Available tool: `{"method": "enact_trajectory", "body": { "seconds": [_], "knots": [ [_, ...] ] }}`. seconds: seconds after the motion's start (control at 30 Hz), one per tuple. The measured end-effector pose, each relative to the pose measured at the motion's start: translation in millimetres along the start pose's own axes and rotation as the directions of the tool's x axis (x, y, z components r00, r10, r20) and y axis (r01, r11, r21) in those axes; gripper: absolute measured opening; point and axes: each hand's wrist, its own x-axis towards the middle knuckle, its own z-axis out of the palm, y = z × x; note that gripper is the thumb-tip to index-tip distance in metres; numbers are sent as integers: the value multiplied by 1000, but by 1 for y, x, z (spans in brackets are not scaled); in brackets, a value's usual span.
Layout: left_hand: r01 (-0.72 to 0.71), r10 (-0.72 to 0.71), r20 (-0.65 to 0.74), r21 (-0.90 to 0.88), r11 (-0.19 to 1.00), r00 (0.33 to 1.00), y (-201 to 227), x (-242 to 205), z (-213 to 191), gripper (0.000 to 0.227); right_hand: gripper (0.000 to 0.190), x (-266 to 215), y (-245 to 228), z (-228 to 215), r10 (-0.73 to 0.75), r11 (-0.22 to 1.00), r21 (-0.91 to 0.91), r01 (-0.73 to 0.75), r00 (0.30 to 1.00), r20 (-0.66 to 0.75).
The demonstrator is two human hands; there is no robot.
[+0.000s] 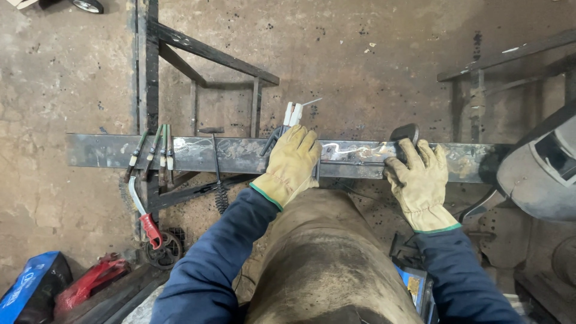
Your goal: The person welds a steel frame clamped on a work stand, striking an arc with a welding electrode holder while wearing a welding helmet. Between welds they chip and brush slag from the weld, measure the frame with a tape measure, and reposition the electrode before welding again.
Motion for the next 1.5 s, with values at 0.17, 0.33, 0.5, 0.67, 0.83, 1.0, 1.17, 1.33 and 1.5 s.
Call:
{"method": "enact_trajectory", "body": {
  "seconds": [0.17, 0.33, 0.5, 0.67, 0.83, 1.0, 1.17, 1.33, 1.5],
  "knots": [
    [2, -1, 25, -5, 1000, 1000, 0, 1, 1, 90, 31, -1, 1, 3, 5, 1000, -16, -5, 1000, 15],
    [4, -5, 58, 15, 1000, 998, 1, 3, -7, 96, 32, -3, 2, 6, 3, 1000, -4, -3, 1000, 4],
    [-17, 17, -15, -12, 1000, 1000, 1, 1, -6, 95, 36, -6, 2, 10, 6, 999, 37, -5, 999, -32],
    [-21, 21, -33, -2, 1000, 999, 1, 1, -3, 93, 34, -7, 3, 14, 25, 1000, 8, -25, 999, -27],
    [-15, 15, -30, -1, 1000, 999, 2, 1, -3, 95, 36, -5, 2, 12, 28, 999, 27, -27, 999, -39],
    [-5, 5, -13, 11, 1000, 1000, 3, 0, -6, 101, 36, -4, -8, -20, 52, 994, 100, -39, 990, -134],
    [-60, 59, -15, -17, 998, 998, 22, 31, -28, 69, 39, -72, 0, 2, 345, 898, 331, -289, 931, -121],
    [-403, 413, -273, 95, 910, 869, 57, 133, 40, 33, 48, -100, 13, 96, 424, 810, 264, -524, 834, 354],
    [-633, 602, 218, 113, 766, 768, 87, 224, 129, 21, 62, -74, -11, 95, 409, 791, 179, -585, 723, 557]
  ]
}}
